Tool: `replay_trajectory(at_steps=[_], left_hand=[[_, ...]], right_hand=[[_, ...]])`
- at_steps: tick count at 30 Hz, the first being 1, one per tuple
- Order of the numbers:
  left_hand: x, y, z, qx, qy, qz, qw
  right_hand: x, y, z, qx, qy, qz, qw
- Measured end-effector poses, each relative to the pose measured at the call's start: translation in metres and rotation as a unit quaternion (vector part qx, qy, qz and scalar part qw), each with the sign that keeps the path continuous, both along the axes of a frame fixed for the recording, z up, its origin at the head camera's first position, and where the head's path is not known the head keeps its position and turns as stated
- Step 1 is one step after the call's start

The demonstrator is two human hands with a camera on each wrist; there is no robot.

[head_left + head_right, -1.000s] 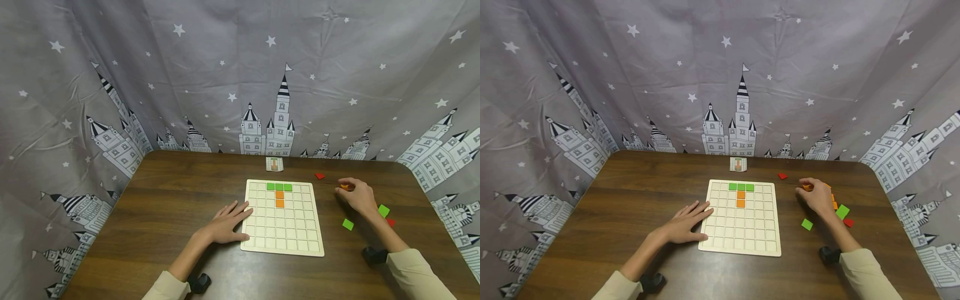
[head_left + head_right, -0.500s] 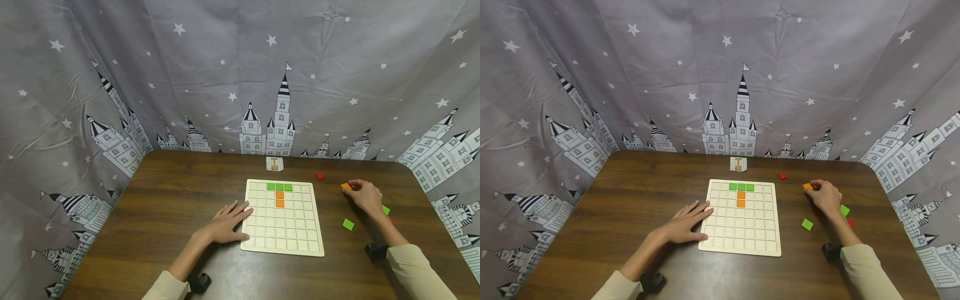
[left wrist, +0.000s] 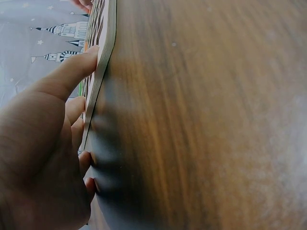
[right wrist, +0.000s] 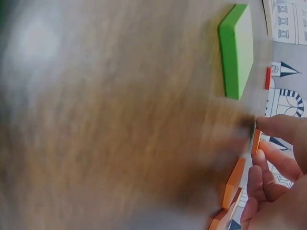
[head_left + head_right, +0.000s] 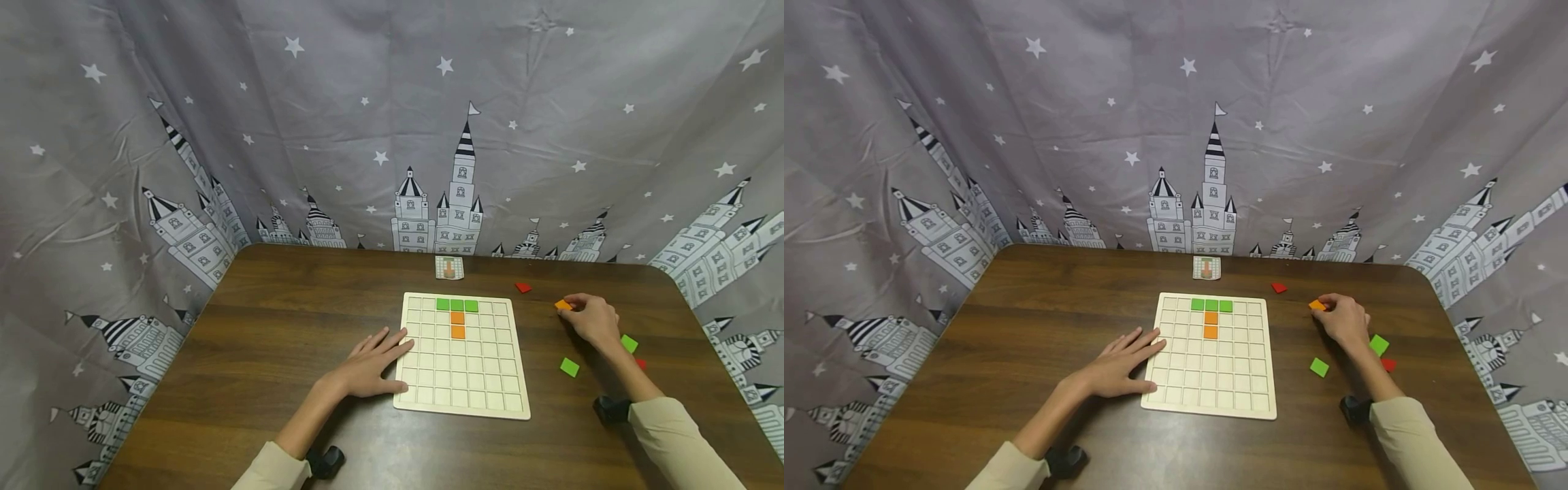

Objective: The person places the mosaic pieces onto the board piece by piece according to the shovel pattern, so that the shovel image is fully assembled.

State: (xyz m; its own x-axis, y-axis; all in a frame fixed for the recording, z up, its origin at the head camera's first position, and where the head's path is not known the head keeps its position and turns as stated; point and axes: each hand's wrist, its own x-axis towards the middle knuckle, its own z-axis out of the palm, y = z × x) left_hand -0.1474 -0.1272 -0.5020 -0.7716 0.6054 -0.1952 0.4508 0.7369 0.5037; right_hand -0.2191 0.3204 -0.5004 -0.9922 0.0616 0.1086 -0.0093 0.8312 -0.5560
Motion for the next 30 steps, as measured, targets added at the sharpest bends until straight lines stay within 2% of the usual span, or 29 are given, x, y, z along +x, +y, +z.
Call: replay_trajectory(at_steps=[8, 17, 30], left_hand=[[-0.001, 0.001, 0.001, -0.004, 0.0, 0.001, 1.0], [-0.002, 0.001, 0.0, 0.0, -0.002, -0.001, 1.0], [-0.001, -0.001, -0.002, 0.002, 0.002, -0.003, 1.0]], right_hand=[[0.004, -0.017, 0.009, -0.026, 0.008, 0.042, 0.999], [0.015, -0.054, 0.018, -0.058, 0.002, 0.097, 0.994], [0.034, -0.107, 0.015, -0.075, 0.006, 0.17, 0.983]])
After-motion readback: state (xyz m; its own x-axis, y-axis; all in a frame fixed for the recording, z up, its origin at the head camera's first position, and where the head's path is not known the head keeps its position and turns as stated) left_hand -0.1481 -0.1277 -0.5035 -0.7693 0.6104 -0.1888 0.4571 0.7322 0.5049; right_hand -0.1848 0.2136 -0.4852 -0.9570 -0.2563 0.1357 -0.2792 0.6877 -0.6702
